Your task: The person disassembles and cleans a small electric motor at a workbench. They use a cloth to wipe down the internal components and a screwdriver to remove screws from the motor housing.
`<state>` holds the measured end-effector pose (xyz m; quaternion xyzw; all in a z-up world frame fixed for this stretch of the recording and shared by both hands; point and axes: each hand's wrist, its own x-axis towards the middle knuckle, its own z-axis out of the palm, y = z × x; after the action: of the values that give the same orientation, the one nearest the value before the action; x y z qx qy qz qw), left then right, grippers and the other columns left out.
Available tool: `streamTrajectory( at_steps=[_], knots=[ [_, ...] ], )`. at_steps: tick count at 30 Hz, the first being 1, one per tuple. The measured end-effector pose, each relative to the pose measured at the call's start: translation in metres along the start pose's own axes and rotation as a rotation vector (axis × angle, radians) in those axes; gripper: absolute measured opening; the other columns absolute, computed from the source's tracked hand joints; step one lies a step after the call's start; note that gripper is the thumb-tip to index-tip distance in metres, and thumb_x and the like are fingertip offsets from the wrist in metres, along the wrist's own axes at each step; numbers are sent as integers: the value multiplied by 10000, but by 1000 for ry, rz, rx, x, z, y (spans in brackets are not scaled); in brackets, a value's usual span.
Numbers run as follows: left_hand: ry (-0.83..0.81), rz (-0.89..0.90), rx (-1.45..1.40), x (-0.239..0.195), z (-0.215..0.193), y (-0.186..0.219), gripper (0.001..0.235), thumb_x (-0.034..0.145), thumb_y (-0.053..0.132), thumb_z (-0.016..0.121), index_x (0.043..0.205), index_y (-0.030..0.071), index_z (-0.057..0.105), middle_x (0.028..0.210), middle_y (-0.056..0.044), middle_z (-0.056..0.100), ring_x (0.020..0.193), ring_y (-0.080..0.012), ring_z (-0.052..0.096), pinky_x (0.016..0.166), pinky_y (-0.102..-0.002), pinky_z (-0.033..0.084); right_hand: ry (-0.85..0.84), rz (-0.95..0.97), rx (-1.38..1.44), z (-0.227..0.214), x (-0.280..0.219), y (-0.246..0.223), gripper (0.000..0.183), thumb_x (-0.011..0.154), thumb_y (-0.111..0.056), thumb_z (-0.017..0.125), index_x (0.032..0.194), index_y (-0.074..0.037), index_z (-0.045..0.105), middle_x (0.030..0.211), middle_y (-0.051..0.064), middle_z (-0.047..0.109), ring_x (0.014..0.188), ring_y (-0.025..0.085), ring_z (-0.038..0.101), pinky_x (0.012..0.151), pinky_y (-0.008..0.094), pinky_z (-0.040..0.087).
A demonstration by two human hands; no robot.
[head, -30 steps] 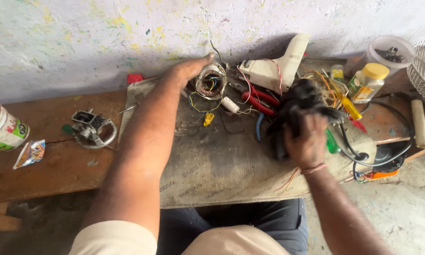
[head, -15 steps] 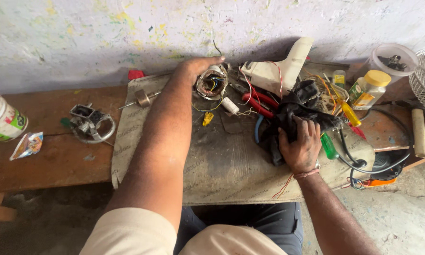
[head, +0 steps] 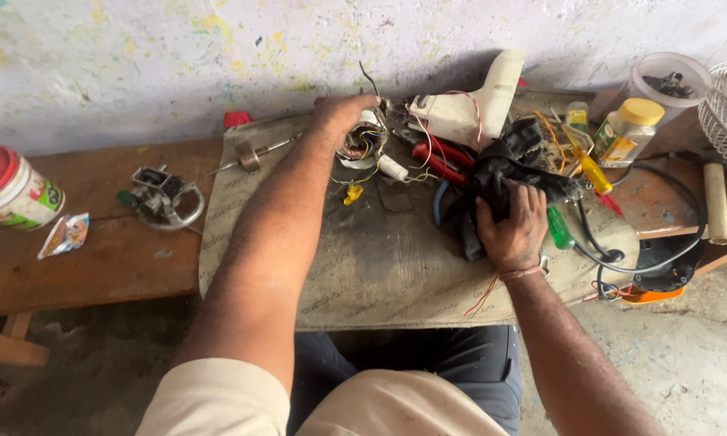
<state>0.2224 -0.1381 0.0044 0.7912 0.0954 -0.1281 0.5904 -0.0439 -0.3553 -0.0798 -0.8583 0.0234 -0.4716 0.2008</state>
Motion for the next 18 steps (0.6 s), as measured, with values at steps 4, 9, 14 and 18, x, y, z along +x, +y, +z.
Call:
streamTrajectory(
  at_steps=[4,9,14,18],
  knots=[
    [98,110,136,-25,-18,-4,1160,635,413,918,1444,-113,276,1368,-320,558,1195,-361,650,964,-440,598,-11,2,-8,1,-3,2,403,865,-177,819,1193,-11,655,1084,186,644,1002,412,591,891,484,497],
    [170,166,332,-40,-38,-26,1254,627,559,892,1452,-140,256,1367,-326,565,1249,-378,617,1044,-387,521,-28,-48,-8,2,-5,8,409,884,-185,818,1206,-5,641,1103,188,640,1041,421,587,950,495,485],
    [197,151,350,-40,-43,-41,1229,641,605,875,1435,-137,303,1359,-323,576,1243,-383,621,1041,-400,516,-115,-43,-138,-11,8,-9,532,895,-285,811,1303,1,621,1266,259,596,1151,450,542,996,533,423],
    [151,123,301,-29,-44,-39,1221,642,586,892,1413,-158,306,1335,-314,582,1209,-358,642,1003,-393,548,-36,-160,-412,-35,22,-62,633,833,-379,824,1289,11,623,1339,321,549,1183,465,507,971,553,368]
  ],
)
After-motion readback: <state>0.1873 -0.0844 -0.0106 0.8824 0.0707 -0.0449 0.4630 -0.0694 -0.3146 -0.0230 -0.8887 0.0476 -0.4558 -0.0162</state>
